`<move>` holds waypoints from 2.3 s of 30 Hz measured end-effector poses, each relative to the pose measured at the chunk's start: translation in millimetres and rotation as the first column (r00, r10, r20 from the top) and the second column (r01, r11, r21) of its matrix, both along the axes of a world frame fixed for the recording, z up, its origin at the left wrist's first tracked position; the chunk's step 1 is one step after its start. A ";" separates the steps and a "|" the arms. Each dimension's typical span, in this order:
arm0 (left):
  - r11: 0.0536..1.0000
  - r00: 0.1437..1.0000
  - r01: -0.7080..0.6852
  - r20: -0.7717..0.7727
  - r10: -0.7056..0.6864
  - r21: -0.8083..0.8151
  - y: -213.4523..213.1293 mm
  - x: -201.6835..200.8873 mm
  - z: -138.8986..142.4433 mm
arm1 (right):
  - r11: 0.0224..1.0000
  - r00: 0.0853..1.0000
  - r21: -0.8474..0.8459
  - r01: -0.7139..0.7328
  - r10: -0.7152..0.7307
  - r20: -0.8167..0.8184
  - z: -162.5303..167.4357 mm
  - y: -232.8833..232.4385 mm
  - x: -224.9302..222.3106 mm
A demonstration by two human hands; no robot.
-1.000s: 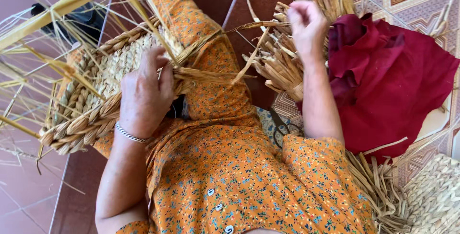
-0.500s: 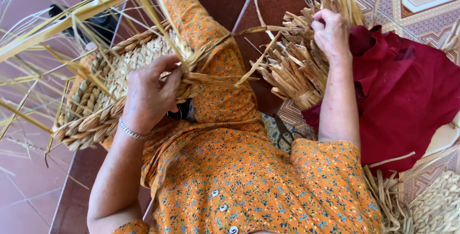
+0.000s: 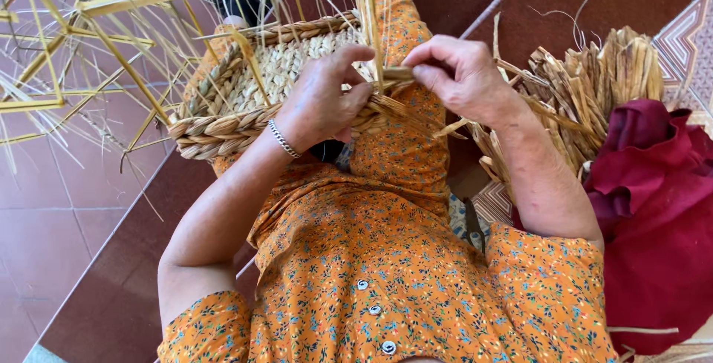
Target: The person weaves a basket by hand, interlacing dried plant fibers through a pre-formed frame. They repeatedly pull strands through the structure, tighten the weave, and adjust the basket's position to continue building the sides.
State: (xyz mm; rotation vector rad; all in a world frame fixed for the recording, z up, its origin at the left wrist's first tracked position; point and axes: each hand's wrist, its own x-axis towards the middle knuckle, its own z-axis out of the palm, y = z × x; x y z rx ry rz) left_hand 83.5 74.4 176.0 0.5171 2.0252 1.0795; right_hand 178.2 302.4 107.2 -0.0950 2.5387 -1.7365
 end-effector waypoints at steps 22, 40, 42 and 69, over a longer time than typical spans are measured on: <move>0.925 0.825 0.225 -0.446 -0.348 -0.306 4.4 13.9 -41.8 | 0.928 0.917 0.315 0.200 -0.064 -0.394 20.8 -38.2 39.6; 0.989 0.819 0.120 -0.555 -0.146 -0.084 8.5 13.6 -42.2 | 0.996 0.988 0.032 -0.078 0.073 0.139 -58.3 -2.2 -16.4; 0.994 0.815 0.086 -0.568 -0.112 -0.073 5.4 16.5 -43.1 | 0.985 0.938 -0.169 0.020 0.040 0.345 -60.2 3.2 -13.1; 0.939 0.680 -0.342 -0.696 0.230 -0.024 -232.9 -164.1 56.4 | 0.924 0.738 -0.256 0.283 -0.039 0.674 -132.2 -86.6 -200.1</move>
